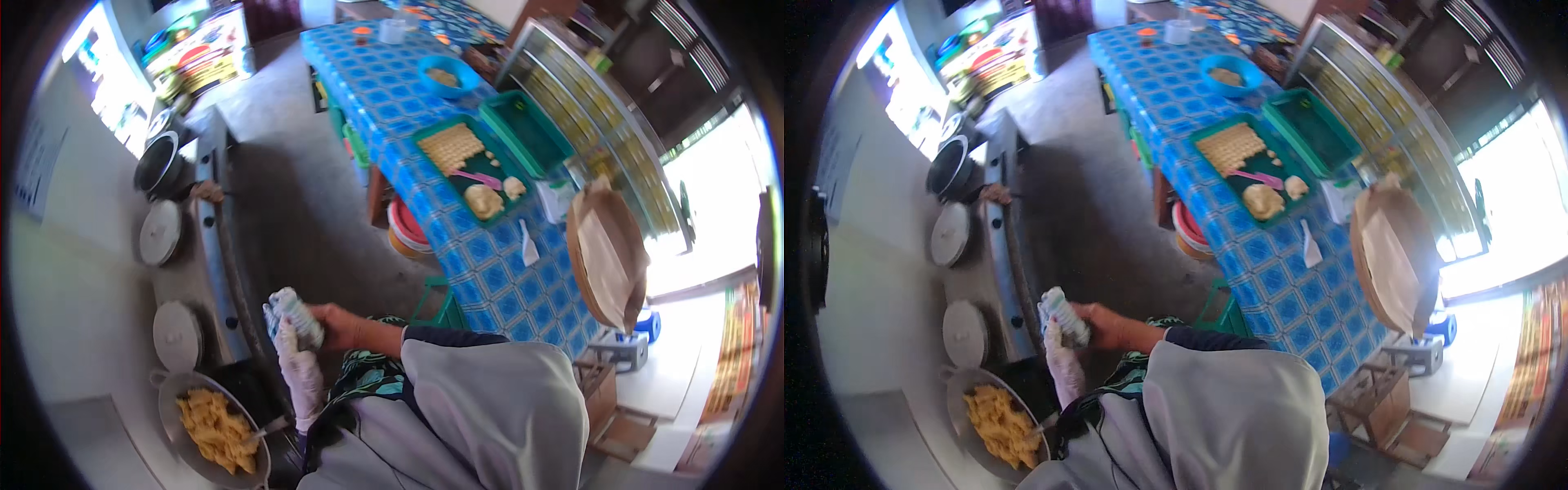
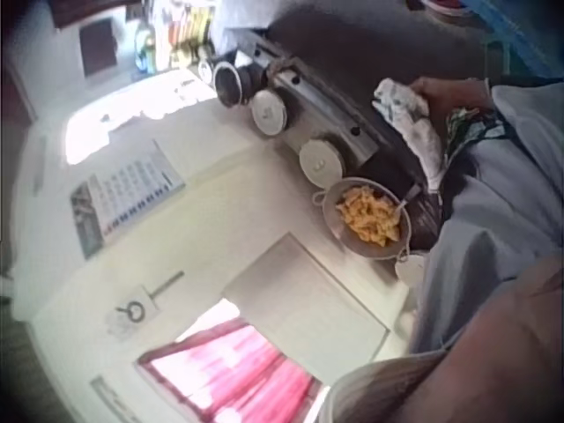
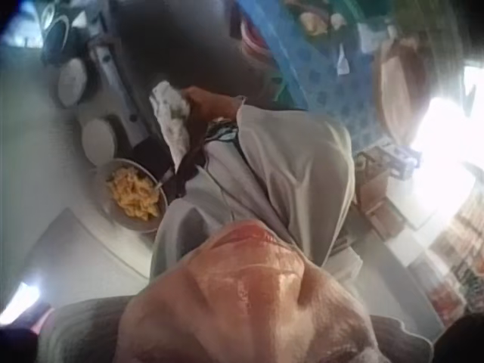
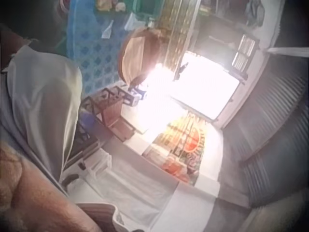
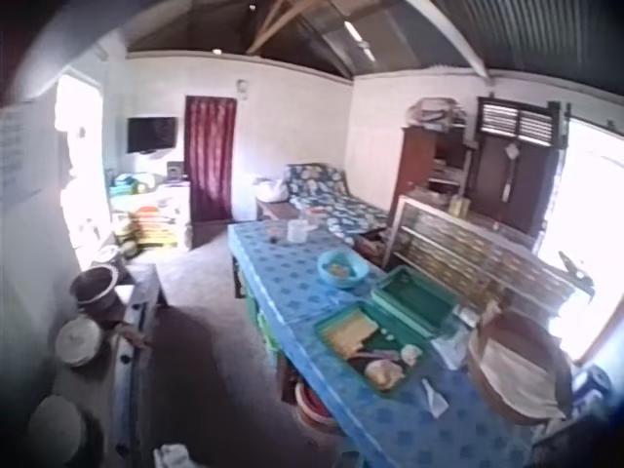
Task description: The person uses a ladle to mix yellow dough in a large pan on a stove, then uses the ladle to transfer the dough into a green plastic tray.
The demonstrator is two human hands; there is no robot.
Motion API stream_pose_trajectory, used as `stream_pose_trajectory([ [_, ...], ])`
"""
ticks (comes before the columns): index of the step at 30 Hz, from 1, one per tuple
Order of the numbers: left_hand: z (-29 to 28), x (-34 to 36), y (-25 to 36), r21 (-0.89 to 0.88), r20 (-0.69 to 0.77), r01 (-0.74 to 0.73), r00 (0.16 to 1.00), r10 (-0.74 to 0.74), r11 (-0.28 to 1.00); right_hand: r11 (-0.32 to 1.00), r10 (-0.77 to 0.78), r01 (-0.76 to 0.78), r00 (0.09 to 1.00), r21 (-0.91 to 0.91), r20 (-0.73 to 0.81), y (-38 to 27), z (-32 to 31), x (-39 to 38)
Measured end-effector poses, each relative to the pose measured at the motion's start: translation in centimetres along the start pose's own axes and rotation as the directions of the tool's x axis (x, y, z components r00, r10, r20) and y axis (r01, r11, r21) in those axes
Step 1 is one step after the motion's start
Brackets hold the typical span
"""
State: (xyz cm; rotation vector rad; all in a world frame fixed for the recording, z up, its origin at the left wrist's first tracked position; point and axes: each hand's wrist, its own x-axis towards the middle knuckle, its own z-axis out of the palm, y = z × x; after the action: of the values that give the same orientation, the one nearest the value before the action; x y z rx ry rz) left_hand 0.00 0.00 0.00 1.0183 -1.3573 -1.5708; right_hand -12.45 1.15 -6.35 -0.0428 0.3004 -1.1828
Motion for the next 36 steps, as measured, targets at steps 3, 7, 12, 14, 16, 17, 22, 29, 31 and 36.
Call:
stream_pose_trajectory([
  [3, 5.3, 1.7, 4.9, 0.198, 0.330, -0.278, 0.922, 0.204, 0.940, 0.863, -0.502, 0.502, 0.841, -0.052, -0.200, -7.7, -2.2, -4.8],
  [7, 6.1, 4.0, 4.8, 0.084, 0.074, 0.057, 0.995, -0.064, 0.995, 0.599, -0.801, 0.623, 0.484, -0.503, -0.353, -15.3, -4.3, -20.1],
  [12, 4.7, 6.9, 0.2, 0.070, 0.028, 0.249, 0.967, -0.252, 0.966, 0.324, -0.923, -0.599, -0.028, -0.732, -0.385, -15.9, -3.8, -34.1],
  [14, 4.4, 7.6, -0.4, 0.091, 0.052, 0.320, 0.944, -0.325, 0.943, 0.165, -0.842, -0.947, 0.010, -0.276, -0.539, -16.0, -4.1, -35.2],
  [16, 4.2, 8.7, -1.1, 0.096, 0.093, 0.347, 0.930, -0.356, 0.933, 0.158, -0.964, -0.893, -0.047, -0.420, -0.263, -17.5, -7.2, -34.7],
  [17, 3.6, 9.4, -1.5, 0.102, 0.112, 0.342, 0.929, -0.352, 0.934, 0.130, -0.989, -0.860, -0.079, -0.493, -0.123, -18.6, -9.4, -33.8],
  [22, 1.1, 12.0, -0.3, 0.223, 0.064, 0.305, 0.943, -0.326, 0.926, 0.558, -0.699, 0.574, -0.065, -0.600, -0.712, -31.2, -11.5, -22.8],
  [29, -6.6, 15.6, 0.5, 0.048, -0.232, 0.329, 0.922, -0.309, 0.943, 0.194, -0.970, -0.497, 0.031, -0.846, -0.241, -41.0, -23.8, -22.0],
  [31, -10.6, 13.8, 1.2, 0.012, -0.375, 0.288, 0.889, -0.263, 0.957, 0.206, -0.930, -0.630, 0.113, -0.748, -0.351, -39.8, -22.2, -16.5],
  [36, -13.1, 11.4, -1.5, -0.160, -0.472, 0.252, 0.830, -0.298, 0.954, 0.391, -0.882, -0.266, 0.167, -0.881, -0.441, -39.6, -20.4, -18.5],
])
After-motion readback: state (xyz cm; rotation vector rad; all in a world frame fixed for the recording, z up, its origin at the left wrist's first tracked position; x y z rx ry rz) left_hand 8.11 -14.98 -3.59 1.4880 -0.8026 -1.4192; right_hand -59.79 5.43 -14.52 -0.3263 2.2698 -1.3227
